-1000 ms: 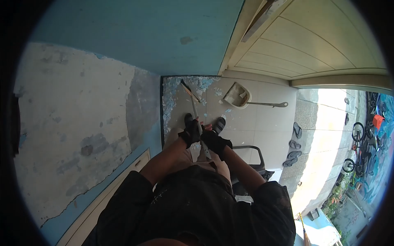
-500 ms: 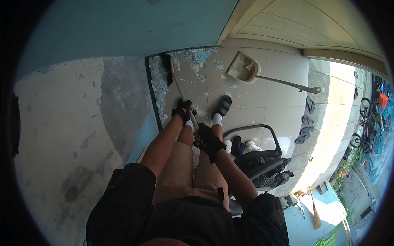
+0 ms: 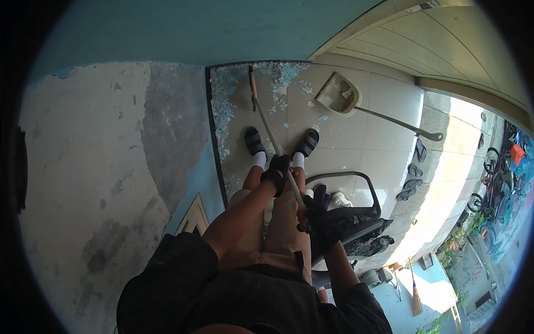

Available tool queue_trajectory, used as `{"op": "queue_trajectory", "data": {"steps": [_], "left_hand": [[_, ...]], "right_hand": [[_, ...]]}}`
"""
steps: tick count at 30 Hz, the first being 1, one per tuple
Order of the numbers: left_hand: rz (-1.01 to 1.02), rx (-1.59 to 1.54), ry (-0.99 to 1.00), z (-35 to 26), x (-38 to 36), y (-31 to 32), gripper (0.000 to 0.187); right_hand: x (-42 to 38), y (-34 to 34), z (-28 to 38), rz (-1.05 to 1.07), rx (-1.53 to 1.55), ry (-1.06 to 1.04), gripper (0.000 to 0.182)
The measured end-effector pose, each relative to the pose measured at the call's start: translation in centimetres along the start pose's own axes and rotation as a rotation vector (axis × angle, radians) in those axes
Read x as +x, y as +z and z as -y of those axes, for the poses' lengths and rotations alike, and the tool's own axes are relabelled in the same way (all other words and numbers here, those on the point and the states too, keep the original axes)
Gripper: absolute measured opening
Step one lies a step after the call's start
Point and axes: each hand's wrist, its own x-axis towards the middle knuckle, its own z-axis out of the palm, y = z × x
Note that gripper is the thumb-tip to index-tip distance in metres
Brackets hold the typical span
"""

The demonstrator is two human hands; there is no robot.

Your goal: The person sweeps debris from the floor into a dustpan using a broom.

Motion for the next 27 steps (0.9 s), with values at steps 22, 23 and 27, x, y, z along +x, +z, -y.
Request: {"op": "queue_trajectory", "data": {"steps": [22,23,27], "left_hand": [[0.064,0.113,-0.137,3.4,5.0,3.5,0.026],[0.093,0.058,-0.122,4.4,4.3,3.3,0.025],[0.023,0.018,-0.274,7.5,4.4,2.8,0.02]], "right_hand": [[-1.8,-5.5,2.3,0.036,-0.249,-0.182,0.052],[-2.8,-5.6,3.0,0.038,-0.24,-0.189,0.052],[-4.5,-8.3,4.0,0.053,-0.271,-0.069,0.061]]}}
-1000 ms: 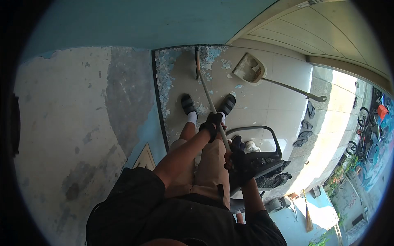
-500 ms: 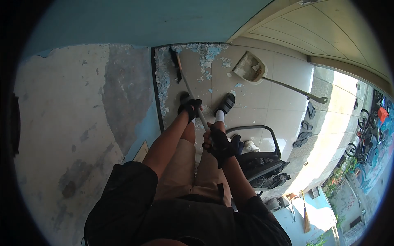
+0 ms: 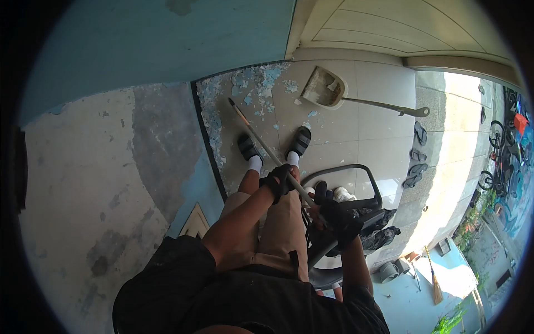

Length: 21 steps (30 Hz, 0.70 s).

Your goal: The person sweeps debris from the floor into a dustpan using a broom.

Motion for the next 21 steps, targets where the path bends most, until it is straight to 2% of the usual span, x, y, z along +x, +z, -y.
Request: {"op": "queue_trajectory", "data": {"steps": [1,2,4,5,8,10,13,14,16,17,19,20,21], "left_hand": [[0.035,-0.026,-0.086,1.0,1.9,-0.6,0.02],[0.03,-0.013,-0.09,1.9,3.7,-1.0,0.02],[0.252,0.029,-0.085,2.1,6.1,-0.8,0.018],[0.327,0.046,-0.083,1.6,5.9,0.0,0.017],[0.369,-0.052,-0.147,-1.4,5.0,2.8,0.013],[0.407,-0.041,-0.126,-3.4,4.1,4.3,0.014],[0.377,0.072,-0.136,-5.7,2.0,5.2,0.017],[0.376,0.077,-0.131,-6.2,1.4,5.4,0.017],[0.339,0.115,-0.138,-6.8,0.5,5.4,0.024],[0.337,0.126,-0.139,-7.2,0.8,5.0,0.024],[0.245,0.483,-0.092,-8.1,1.6,4.1,0.038],[-0.045,0.847,0.224,-8.8,2.3,3.7,0.047],[-0.344,1.19,0.556,-9.7,2.8,3.9,0.057]], "right_hand": [[-0.2,-0.8,-0.4,0.039,0.008,-0.008,0.062],[-0.3,-0.7,-0.3,0.037,0.021,-0.012,0.062],[-0.1,0.1,0.8,-0.13,-0.21,-0.006,0.057],[0.4,-0.2,0.8,-0.133,-0.202,-0.011,0.057],[1.3,-0.9,0.6,-0.185,-0.195,-0.059,0.053],[0.9,-0.7,1.8,-0.189,-0.488,-0.151,0.053],[3.0,-2.8,0.5,-0.185,-0.532,-0.214,0.055],[2.7,-1.9,1.7,-0.183,-0.529,-0.222,0.055],[2.7,0.1,4.0,-0.182,-0.037,-0.08,0.049],[4.1,-0.2,4.1,-0.183,-0.028,-0.086,0.049],[8.7,-2.1,3.0,0.05,0.341,-0.04,0.031],[10.5,-2.8,2.8,0.049,0.352,-0.052,0.031],[12.2,-3.6,2.6,0.04,0.455,0.043,0.023]]}}
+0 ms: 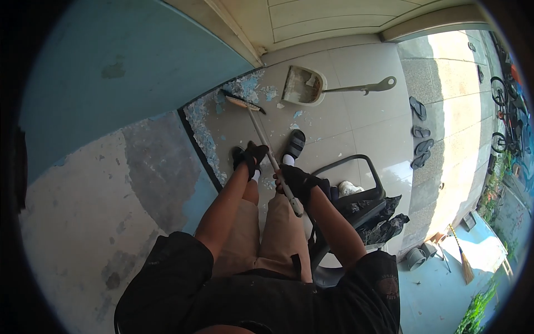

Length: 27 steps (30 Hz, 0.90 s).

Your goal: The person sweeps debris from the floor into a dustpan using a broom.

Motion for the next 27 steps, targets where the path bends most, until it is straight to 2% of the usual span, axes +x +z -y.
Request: {"op": "queue_trajectory", "data": {"steps": [1,2,4,6,8,9,12,13,15,16,18,19,20,22,23,24,26,27], "left_hand": [[-0.079,-0.095,0.081,-2.1,-1.1,-1.4,0.064],[-0.158,-0.191,0.162,-5.2,-2.7,-2.8,0.072],[-0.143,-0.358,0.388,-8.9,-2.1,-2.0,0.075],[-0.09,-0.241,0.683,-14.2,-3.0,-1.1,0.078],[-0.109,-0.157,0.949,-20.0,-3.8,1.7,0.081],[-0.134,-0.112,1.027,-22.8,-4.5,3.2,0.082],[-0.145,0.045,1.266,-29.9,-5.7,7.7,0.084],[-0.144,0.048,1.261,-30.9,-5.3,9.5,0.084],[-0.022,0.057,1.302,-33.2,-4.4,12.5,0.062],[-0.015,0.053,1.304,-33.8,-3.9,13.2,0.062],[0.131,0.312,1.124,-34.5,-3.1,14.8,0.036],[0.033,0.191,1.216,-33.8,-3.1,15.3,0.023],[-0.006,0.152,1.286,-33.3,-2.9,15.1,0.026],[0.041,0.166,1.191,-32.5,-2.7,13.8,0.025],[-0.023,0.124,1.216,-32.0,-2.1,13.4,0.024],[-0.086,0.081,1.238,-31.4,-1.6,12.9,0.023],[-0.096,0.02,1.224,-31.4,-3.0,10.2,0.019],[-0.108,-0.042,1.145,-31.8,-4.5,9.0,0.018]], "right_hand": [[1.5,-1.1,-0.3,-0.028,0.108,0.094,0.017],[3.1,-2.1,-0.9,-0.027,0.124,0.083,0.017],[6.6,-4.3,-2.1,-0.084,-0.038,0.131,0.017],[10.7,-8.0,-4.7,-0.009,-0.03,0.136,0.017],[14.0,-10.3,-6.4,-0.009,-0.687,-0.178,0.018],[13.1,-9.8,-6.3,-0.014,-0.674,-0.185,0.018],[10.5,-7.4,-4.7,-0.07,-0.711,-0.406,0.027],[9.6,-6.9,-4.6,-0.086,-0.719,-0.459,0.031],[7.4,-6.4,-4.5,-0.119,-0.741,-0.538,0.039],[6.0,-6.5,-4.8,-0.139,-0.761,-0.556,0.044],[2.8,-7.4,-5.3,-0.165,-0.809,-0.491,0.053],[1.0,-7.7,-5.5,-0.174,-0.827,-0.441,0.057],[-1.5,-7.6,-5.2,-0.171,-0.86,-0.225,0.055],[-4.2,-9.6,-6.4,-0.14,-0.702,-0.229,0.055],[-5.7,-10.1,-6.3,-0.144,-0.697,-0.235,0.055],[-7.6,-10.6,-6.3,-0.188,-0.755,-0.155,0.058],[-12.1,-10.8,-5.8,-0.239,-0.813,-0.076,0.061],[-14.5,-10.8,-5.3,-0.26,-0.75,-0.085,0.061]]}}
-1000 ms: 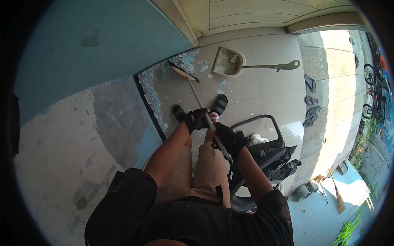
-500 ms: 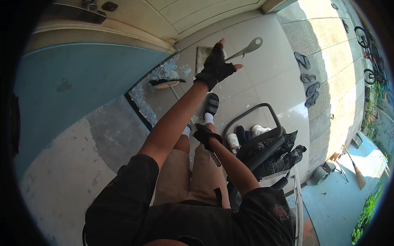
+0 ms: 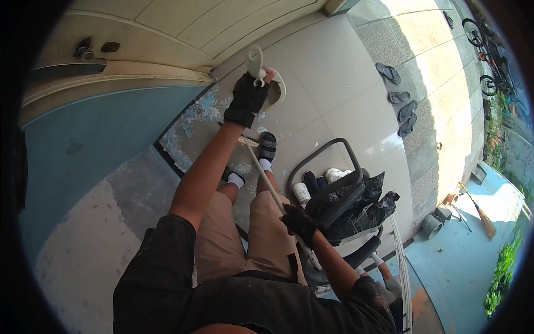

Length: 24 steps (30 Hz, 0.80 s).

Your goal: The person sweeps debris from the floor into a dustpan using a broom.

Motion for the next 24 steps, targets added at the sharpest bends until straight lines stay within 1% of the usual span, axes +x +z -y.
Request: {"op": "queue_trajectory", "data": {"steps": [1,2,4,5,7,8,9,10,11,12,13,14,15,17,19,21,22,23,24], "left_hand": [[-0.004,-0.005,0.008,-0.8,0.2,-1.1,0.018],[-0.082,-0.01,0.042,-1.3,0.4,-2.2,0.018],[-0.242,-0.042,0.14,-2.8,1.2,-4.1,0.016],[-0.244,-0.043,0.14,-4.2,1.5,-5.4,0.016],[-0.237,-0.19,0.131,-6.4,1.9,-7.9,0.02],[-0.277,-0.032,0.228,-6.0,2.2,-8.8,0.021],[-0.27,-0.044,0.218,-5.2,2.3,-9.3,0.021],[-0.317,-0.078,0.231,-4.2,2.6,-9.8,0.019],[-0.365,-0.11,0.256,-4.6,3.3,-10.2,0.017],[-0.405,-0.145,0.164,-5.1,2.9,-10.3,0.021],[-0.4,-0.172,0.166,-5.4,3.0,-10.5,0.025],[-0.382,-0.043,0.151,-5.2,3.3,-11.0,0.026],[-0.362,0.088,0.119,-4.7,3.0,-11.6,0.026],[-0.372,0.134,0.07,-3.3,2.8,-11.7,0.027],[-0.397,0.175,0.036,-1.3,3.2,-11.2,0.027],[-0.425,0.215,-0.055,0.5,2.7,-10.4,0.027],[-0.448,0.383,-0.084,-0.8,2.6,-10.0,0.026],[-0.462,0.381,-0.077,-0.7,2.7,-9.5,0.026],[-0.471,0.291,-0.09,0.1,2.5,-8.6,0.027]], "right_hand": [[-1.4,-0.9,-0.2,-0.024,0.06,0.004,0.06],[-2.3,-1.6,-1.3,-0.03,0.056,0.001,0.06],[-3.5,-3.3,-3.4,-0.124,0.147,0.02,0.059],[-4.2,-4.5,-3.2,-0.125,0.145,0.021,0.059],[-6.0,-6.3,-2.3,-0.197,0.117,-0.028,0.06],[-5.9,-6.9,-2.5,-0.202,0.125,-0.019,0.06],[-5.8,-7.7,-2.7,-0.221,0.285,0.01,0.062],[-5.5,-8.6,-2.6,-0.241,0.438,0.03,0.063],[-4.9,-9.3,-2.2,-0.25,0.436,0.025,0.063],[-4.0,-9.7,-1.8,-0.284,0.574,-0.039,0.064],[-2.7,-10.1,-1.2,-0.315,0.715,-0.11,0.065],[-1.4,-10.9,-0.2,-0.316,0.724,-0.115,0.065],[-0.2,-12.0,0.7,-0.391,0.74,-0.146,0.054],[2.6,-15.1,3.4,-0.54,0.762,-0.214,0.032],[5.5,-19.1,6.7,-0.489,0.861,-0.241,0.016],[9.1,-23.6,10.0,-0.55,0.991,-0.268,0.012],[11.6,-26.3,11.0,-0.54,0.933,-0.295,0.011],[14.2,-29.4,12.0,-0.532,0.866,-0.334,0.011],[16.8,-31.1,13.3,-0.593,0.796,-0.317,0.01]]}}
